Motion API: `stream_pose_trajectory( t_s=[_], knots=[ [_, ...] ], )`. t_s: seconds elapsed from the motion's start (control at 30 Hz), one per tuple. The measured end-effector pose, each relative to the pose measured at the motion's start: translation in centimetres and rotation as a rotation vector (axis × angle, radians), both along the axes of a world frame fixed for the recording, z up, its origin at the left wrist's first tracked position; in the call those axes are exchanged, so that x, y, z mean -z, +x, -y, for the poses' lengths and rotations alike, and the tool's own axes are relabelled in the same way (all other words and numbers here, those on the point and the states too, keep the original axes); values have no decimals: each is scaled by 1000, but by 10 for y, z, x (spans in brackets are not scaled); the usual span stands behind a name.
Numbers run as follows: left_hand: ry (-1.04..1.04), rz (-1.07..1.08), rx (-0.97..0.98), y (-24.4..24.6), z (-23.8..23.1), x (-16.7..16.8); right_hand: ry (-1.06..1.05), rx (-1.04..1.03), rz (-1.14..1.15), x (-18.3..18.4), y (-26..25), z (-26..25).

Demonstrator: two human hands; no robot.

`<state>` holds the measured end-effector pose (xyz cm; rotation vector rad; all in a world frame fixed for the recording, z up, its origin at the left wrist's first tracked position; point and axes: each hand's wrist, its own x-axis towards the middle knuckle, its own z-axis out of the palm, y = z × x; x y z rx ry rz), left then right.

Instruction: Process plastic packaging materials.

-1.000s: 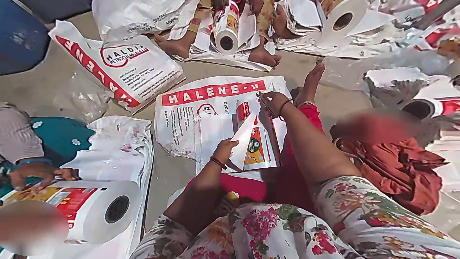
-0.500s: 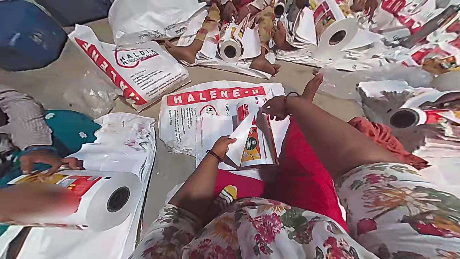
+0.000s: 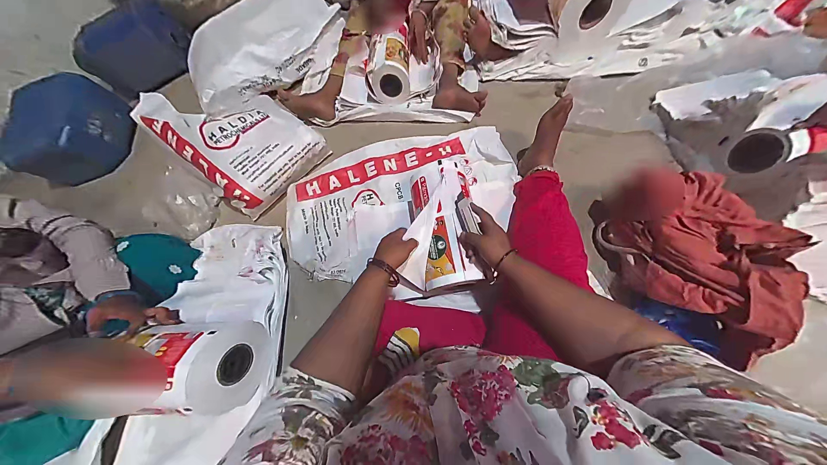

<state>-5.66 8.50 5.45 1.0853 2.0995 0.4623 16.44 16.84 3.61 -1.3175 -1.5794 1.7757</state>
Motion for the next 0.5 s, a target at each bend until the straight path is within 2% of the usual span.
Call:
stream_pose_trajectory(
  t_s=[0.13, 0.27, 0.4, 0.5],
  knots=[
    [-60, -241, 161, 8, -48, -31, -74, -21, -91, 2, 0, -9],
    [-177, -443, 203, 25, -105, -38, -57, -43, -120, 10, 2, -7],
    [-240, -547, 247, 38, -141, -39, -50, -43, -120, 9, 4, -6],
    [-216, -554, 264, 38, -147, -38, -40, -70, -100, 9, 3, -7]
  ],
)
